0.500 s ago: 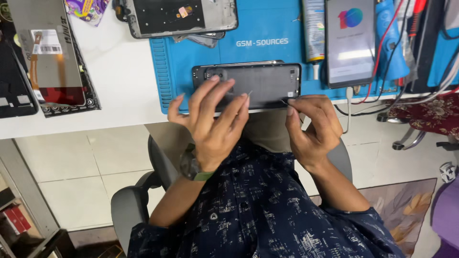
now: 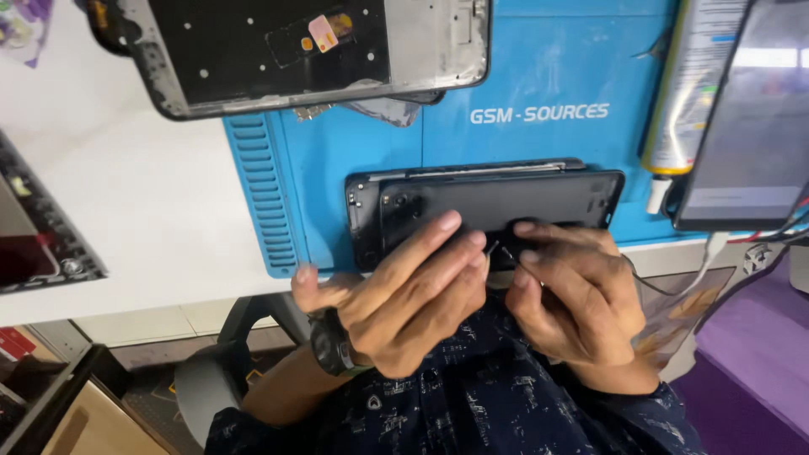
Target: The person uses a small tool to pry and remove a component from the back of a disassembled smartphone. They then apply a UV light to the device's back panel and use tweezers to handle a small part before placing the back cover back onto the phone.
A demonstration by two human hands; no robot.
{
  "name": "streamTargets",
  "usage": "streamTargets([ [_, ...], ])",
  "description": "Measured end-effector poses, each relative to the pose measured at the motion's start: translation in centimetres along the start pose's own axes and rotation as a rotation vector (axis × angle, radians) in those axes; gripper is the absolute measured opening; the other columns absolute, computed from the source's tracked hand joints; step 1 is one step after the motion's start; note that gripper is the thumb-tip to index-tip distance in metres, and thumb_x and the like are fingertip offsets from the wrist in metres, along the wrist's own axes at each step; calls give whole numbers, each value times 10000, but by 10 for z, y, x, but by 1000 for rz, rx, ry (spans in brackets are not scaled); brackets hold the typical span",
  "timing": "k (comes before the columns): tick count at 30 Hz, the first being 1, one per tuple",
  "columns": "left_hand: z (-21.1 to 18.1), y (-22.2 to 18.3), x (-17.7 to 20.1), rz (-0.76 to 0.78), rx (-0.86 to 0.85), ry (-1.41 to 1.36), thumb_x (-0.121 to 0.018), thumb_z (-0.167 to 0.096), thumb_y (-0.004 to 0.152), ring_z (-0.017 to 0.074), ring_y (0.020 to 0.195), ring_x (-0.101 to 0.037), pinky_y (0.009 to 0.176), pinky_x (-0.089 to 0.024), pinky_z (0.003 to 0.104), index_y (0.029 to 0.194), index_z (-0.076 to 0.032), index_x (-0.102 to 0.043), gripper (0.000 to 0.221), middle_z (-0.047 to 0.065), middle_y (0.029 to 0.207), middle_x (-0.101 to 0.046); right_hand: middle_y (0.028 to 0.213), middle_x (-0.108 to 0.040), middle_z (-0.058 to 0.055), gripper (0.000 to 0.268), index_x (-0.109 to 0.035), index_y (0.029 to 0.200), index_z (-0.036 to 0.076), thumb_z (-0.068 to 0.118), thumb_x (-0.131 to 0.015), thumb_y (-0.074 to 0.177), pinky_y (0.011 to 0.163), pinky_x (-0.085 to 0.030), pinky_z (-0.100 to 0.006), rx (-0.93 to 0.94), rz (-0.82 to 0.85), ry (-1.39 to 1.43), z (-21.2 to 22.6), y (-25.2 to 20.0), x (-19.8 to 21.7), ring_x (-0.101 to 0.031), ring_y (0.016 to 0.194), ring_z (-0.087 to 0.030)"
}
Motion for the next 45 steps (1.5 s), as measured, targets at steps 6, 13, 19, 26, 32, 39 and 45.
streamTargets([
  [6, 19, -16, -23, 29, 46, -26, -684, -243, 1022, 19, 948, -871, 1344, 98, 563, 718, -360, -816, 351, -205, 861, -919, 884, -679, -174, 162, -653, 985, -58, 86, -729, 990, 738, -656, -431, 5, 55, -48, -26, -11, -13, -849, 822, -448],
  [13, 34, -37, -31, -41, -32, -17, -621, -247, 1080, 3, 931, -864, 1226, 172, 647, 706, -392, -839, 456, -200, 823, -916, 819, -700, -134, 143, -650, 989, -8, 114, -725, 987, 718, -627, -410, -42, 101, -104, -39, -30, -16, -849, 829, -411],
  [19, 46, -40, -22, 98, -203, -45, -274, -464, 1213, 10, 928, -863, 1229, 171, 643, 830, -292, -892, 747, -118, 885, -925, 860, -713, -105, 141, -695, 990, 38, 153, -772, 967, 784, -633, -389, -87, 130, -175, -48, -41, -16, -821, 904, -345],
  [26, 45, -62, -27, 384, -489, -106, 16, -1081, 1243, 174, 1297, -756, 1310, -337, 315, 1260, 17, -742, 1334, 127, 1272, -821, 904, -692, -114, 146, -713, 990, 41, 116, -824, 931, 781, -619, -380, -55, 203, -148, -55, -53, -14, -808, 958, -365],
  [32, 49, -57, -31, 231, -346, -63, 6, -820, 1242, 90, 1131, -780, 1358, -112, 475, 1076, -141, -811, 1075, 14, 1100, -838, 870, -687, -115, 134, -715, 936, 27, 133, -798, 929, 750, -599, -384, -53, 202, -154, -55, -52, -17, -803, 944, -378],
  [39, 47, -55, -35, 121, -286, -40, -99, -590, 1248, -6, 989, -830, 1200, 149, 708, 917, -340, -881, 886, -156, 920, -927, 859, -696, -113, 132, -718, 917, 35, 140, -798, 924, 752, -582, -373, -49, 191, -157, -56, -54, -16, -806, 930, -371],
  [45, 53, -46, -31, 327, -390, -71, 1, -717, 1250, 17, 1117, -769, 1274, 117, 674, 1087, -225, -822, 973, -83, 1087, -873, 862, -705, -97, 158, -713, 930, 33, 151, -816, 917, 758, -596, -372, -58, 214, -150, -55, -51, -16, -804, 941, -363],
])
Point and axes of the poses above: each hand's wrist, its own y-axis towards the middle knuckle, its own x-axis out of the back of the hand, z = x × y, the point moved 6 cm from there along y, towards the middle knuckle
